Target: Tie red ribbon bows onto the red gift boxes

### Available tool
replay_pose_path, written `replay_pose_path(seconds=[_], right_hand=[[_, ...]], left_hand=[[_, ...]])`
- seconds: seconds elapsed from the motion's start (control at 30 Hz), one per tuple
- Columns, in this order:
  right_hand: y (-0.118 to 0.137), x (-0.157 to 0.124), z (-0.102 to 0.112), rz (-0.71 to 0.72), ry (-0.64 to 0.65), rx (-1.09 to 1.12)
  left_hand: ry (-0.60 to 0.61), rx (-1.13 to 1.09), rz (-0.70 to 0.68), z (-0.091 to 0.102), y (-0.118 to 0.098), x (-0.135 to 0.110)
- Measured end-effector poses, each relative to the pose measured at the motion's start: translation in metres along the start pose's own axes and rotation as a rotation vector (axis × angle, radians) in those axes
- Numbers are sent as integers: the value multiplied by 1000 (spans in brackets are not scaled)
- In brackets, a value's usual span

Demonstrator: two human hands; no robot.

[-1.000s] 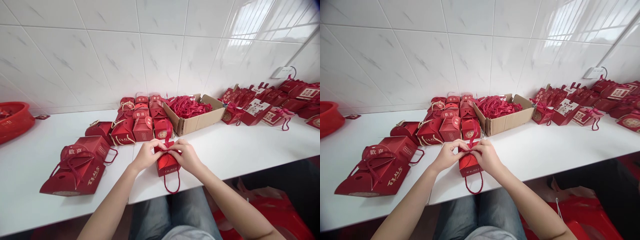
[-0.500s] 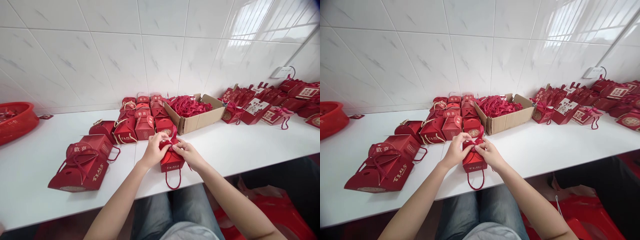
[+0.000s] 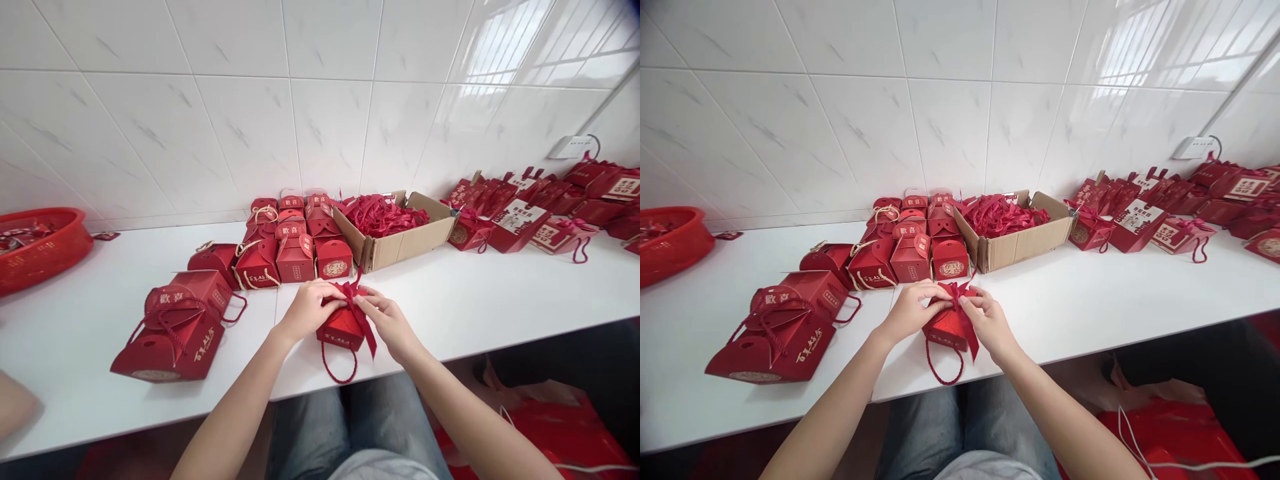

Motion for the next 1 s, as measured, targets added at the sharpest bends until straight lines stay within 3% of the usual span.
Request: replay_pose_path(seconds=[0.07,0.17,0.27,0.33,0.57,0.7,0.87,1.0], right_hand=[[-4,2,10,34,-84,-78],[3,11,24,242,-183,-230],[16,23,18,463,28,-318],[20,27,14,514,169,-359],[43,15,32,560,130,-621],[51,4,38,453,323,-750],[61,29,40,455,201,-584],[57,44,15,469,406,-412]], left_hand=[[22,-4,-6,2,0,0],[51,-2,-19,4,-1,0],[68,55,-27,4,-5,1],[65,104,-28,4,-6,1],[34,204,-78,0,-13,0],[21,231,-103,1,-14,-2],[40,190,-131,1,-13,-4],[51,186,-151,3,-13,-4]])
Point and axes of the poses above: each hand's wrist, its own x-axis towards the middle knuckle, its own z-axis out of the back of the hand, y = z × x, the point moved 6 cm from there along x, towards the middle knuckle, and after that the axes turned 9 degrees about -x, right-handed, at the moved point
